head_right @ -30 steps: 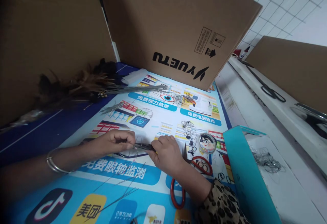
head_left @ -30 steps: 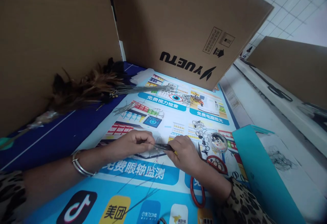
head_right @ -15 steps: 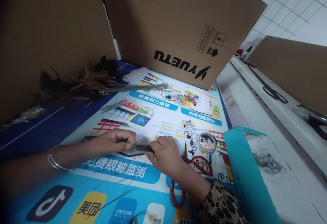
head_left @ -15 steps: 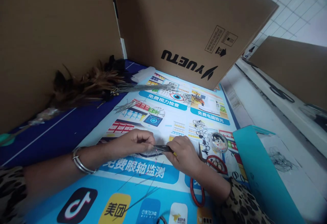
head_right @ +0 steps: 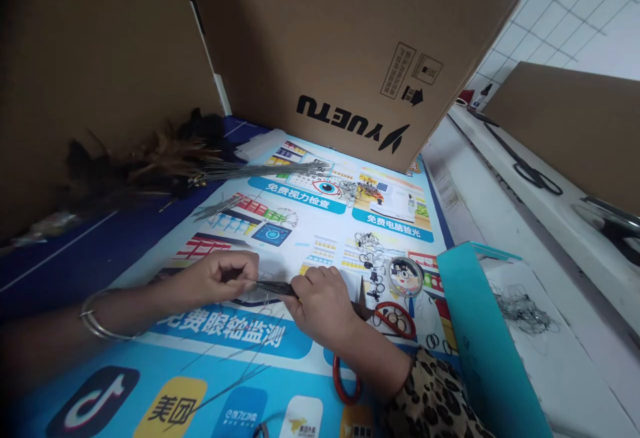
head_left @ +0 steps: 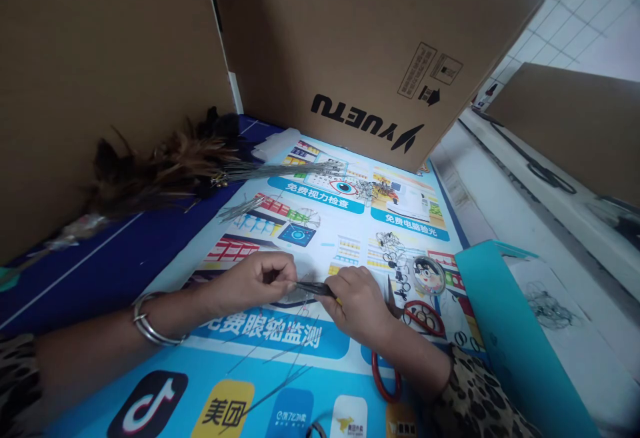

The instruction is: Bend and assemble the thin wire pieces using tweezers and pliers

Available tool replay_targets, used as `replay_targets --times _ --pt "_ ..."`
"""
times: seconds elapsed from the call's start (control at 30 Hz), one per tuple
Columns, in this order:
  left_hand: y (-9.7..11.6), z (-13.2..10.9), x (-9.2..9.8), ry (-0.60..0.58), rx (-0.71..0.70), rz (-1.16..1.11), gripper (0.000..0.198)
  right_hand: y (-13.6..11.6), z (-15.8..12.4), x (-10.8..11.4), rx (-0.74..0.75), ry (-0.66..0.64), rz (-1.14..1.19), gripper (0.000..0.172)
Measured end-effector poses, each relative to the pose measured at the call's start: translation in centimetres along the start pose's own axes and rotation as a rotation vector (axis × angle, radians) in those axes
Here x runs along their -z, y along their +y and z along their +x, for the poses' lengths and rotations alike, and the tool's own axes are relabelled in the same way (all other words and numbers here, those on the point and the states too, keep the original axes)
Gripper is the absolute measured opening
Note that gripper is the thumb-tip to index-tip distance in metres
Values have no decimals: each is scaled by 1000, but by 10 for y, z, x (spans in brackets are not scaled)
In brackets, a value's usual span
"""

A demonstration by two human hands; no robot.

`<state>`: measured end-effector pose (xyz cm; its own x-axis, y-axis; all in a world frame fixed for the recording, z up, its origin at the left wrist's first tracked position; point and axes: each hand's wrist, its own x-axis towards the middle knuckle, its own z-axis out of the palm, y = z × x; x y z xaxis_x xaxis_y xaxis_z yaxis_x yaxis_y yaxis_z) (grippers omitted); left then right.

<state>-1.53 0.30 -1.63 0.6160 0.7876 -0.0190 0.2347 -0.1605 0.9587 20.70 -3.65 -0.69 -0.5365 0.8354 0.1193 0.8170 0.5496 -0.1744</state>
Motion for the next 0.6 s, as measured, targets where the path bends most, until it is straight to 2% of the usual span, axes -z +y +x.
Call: replay_targets --times 0.37,0.6 --pt "2 1 0 3 6 36 7 -1 -1 -1 15 -10 -27 30" --pt "0 0 0 2 37 2 11 0 -1 -1 -2 -18 -22 31"
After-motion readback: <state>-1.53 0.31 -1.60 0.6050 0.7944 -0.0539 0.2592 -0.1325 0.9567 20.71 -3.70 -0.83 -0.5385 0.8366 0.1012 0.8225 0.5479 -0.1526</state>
